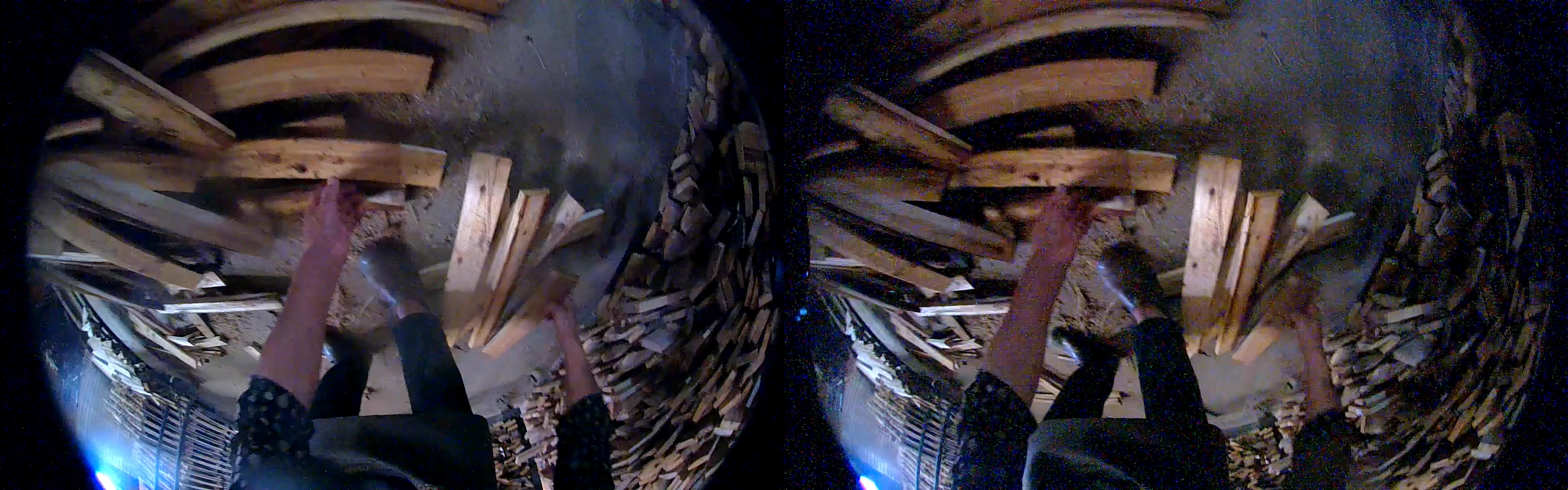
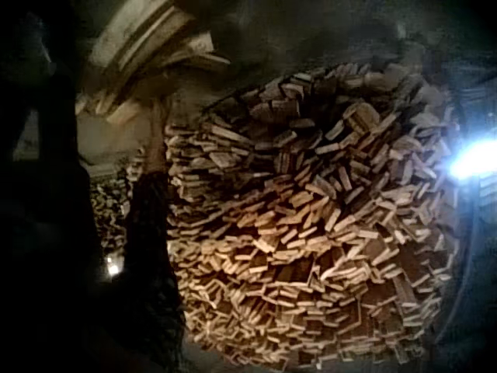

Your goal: The person repeatedly picks up wooden planks from a large pile on the floor and stacks them into a neat, organized pile. The person handles the planks by hand, lifting and placing them one by one or in small groups to build a vertical stack.

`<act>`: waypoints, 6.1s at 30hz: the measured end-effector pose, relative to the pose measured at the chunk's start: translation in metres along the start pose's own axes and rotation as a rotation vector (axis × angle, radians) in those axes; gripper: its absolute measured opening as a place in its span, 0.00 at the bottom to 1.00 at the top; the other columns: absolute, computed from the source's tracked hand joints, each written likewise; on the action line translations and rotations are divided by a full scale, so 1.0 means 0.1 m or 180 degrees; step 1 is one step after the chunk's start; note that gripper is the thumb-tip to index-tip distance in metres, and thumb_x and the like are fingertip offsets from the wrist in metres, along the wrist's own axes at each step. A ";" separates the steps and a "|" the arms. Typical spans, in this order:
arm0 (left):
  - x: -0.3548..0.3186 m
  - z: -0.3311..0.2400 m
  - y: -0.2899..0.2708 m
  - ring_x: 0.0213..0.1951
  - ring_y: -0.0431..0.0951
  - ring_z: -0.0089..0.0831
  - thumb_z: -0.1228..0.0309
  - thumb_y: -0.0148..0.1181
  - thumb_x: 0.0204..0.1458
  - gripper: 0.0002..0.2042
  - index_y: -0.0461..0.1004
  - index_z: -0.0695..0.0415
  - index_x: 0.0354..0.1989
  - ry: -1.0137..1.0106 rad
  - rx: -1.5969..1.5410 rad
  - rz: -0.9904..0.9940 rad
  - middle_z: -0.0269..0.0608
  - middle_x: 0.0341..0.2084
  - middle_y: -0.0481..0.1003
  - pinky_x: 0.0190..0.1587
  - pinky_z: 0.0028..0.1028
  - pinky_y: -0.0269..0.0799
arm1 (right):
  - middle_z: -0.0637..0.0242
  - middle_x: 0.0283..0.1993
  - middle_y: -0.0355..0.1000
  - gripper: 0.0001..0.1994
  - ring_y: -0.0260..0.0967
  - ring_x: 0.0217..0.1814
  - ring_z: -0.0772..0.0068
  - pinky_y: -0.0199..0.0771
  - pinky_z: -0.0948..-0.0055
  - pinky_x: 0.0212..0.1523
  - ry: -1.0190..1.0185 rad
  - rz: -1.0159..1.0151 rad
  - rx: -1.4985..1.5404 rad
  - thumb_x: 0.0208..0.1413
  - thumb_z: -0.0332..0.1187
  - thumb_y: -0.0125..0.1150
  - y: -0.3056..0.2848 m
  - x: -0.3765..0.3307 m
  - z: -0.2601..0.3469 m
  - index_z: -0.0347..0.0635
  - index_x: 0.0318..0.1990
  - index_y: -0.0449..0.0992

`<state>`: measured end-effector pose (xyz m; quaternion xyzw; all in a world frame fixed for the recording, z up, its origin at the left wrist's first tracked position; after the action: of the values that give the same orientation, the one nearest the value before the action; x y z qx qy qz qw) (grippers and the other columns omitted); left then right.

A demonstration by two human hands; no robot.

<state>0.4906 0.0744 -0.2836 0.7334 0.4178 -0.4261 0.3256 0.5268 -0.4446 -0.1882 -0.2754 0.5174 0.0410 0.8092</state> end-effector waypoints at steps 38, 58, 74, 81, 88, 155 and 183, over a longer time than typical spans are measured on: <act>-0.80 -1.61 -1.23 0.36 0.65 0.24 0.75 0.57 0.45 0.15 0.62 0.62 0.42 0.1955 0.0830 -0.1575 0.37 0.36 0.65 0.40 0.23 0.63 | 0.49 0.46 0.65 0.28 0.62 0.48 0.45 0.64 0.56 0.44 -0.4286 -0.0026 -0.3092 0.41 0.47 0.58 3.91 -0.22 4.41 0.42 0.50 0.62; -2.00 -1.19 0.30 0.43 0.65 0.30 0.55 0.48 0.52 0.24 0.60 0.63 0.49 0.1034 0.0107 -0.0598 0.41 0.41 0.67 0.47 0.28 0.61 | 0.51 0.21 0.65 0.13 0.66 0.24 0.50 0.64 0.60 0.23 -0.3042 0.1303 -0.2611 0.45 0.38 0.57 2.34 -2.30 3.64 0.36 0.26 0.65; -3.10 1.55 0.85 0.34 0.73 0.45 0.66 0.56 0.46 0.20 0.63 0.63 0.45 0.0447 0.2502 0.1587 0.53 0.32 0.72 0.39 0.34 0.68 | 0.65 0.33 0.67 0.10 0.64 0.34 0.70 0.64 0.75 0.38 -0.1240 -0.0021 -0.1843 0.54 0.30 0.44 0.29 -1.92 0.80 0.32 0.39 0.66; -1.24 -0.59 0.68 0.39 0.68 0.50 0.66 0.59 0.40 0.22 0.64 0.60 0.44 0.2786 0.4566 0.0546 0.51 0.35 0.69 0.40 0.41 0.64 | 0.62 0.45 0.67 0.16 0.64 0.47 0.72 0.63 0.76 0.48 -0.0745 0.0275 -0.1153 0.55 0.30 0.45 0.60 -0.97 0.55 0.36 0.51 0.62; -0.17 -1.32 0.60 0.46 0.66 0.44 0.64 0.67 0.33 0.32 0.60 0.55 0.50 0.2670 0.6072 -0.0606 0.46 0.45 0.63 0.45 0.38 0.66 | 0.61 0.38 0.70 0.13 0.67 0.42 0.72 0.66 0.75 0.44 -0.1736 0.1004 -0.0602 0.53 0.29 0.49 1.72 -0.83 1.60 0.40 0.47 0.66; -1.40 -3.08 -1.95 0.36 0.68 0.27 0.71 0.63 0.41 0.25 0.62 0.63 0.47 0.2558 0.2026 -0.2702 0.39 0.37 0.68 0.41 0.26 0.64 | 0.55 0.38 0.70 0.21 0.68 0.42 0.59 0.68 0.67 0.42 -0.2101 0.1181 -0.1450 0.44 0.31 0.59 2.49 -1.02 2.11 0.37 0.47 0.65; -1.76 -1.57 -1.46 0.30 0.66 0.17 0.61 0.65 0.39 0.17 0.68 0.57 0.31 0.0665 0.0446 0.1070 0.29 0.26 0.68 0.33 0.20 0.65 | 0.64 0.50 0.64 0.24 0.57 0.55 0.68 0.55 0.68 0.56 -0.1244 0.2672 -0.0951 0.41 0.32 0.60 4.63 -2.50 2.34 0.38 0.49 0.65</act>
<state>0.3651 0.2102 -0.0765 0.8538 0.2904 -0.3154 0.2952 0.4397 0.1159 -0.0867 -0.1432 0.4106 0.4887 0.7564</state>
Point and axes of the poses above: each hand's wrist, its own x-axis towards the middle knuckle, its own y-axis out of the palm, z = x × y, the point moved 9 cm from there along x, towards the middle knuckle
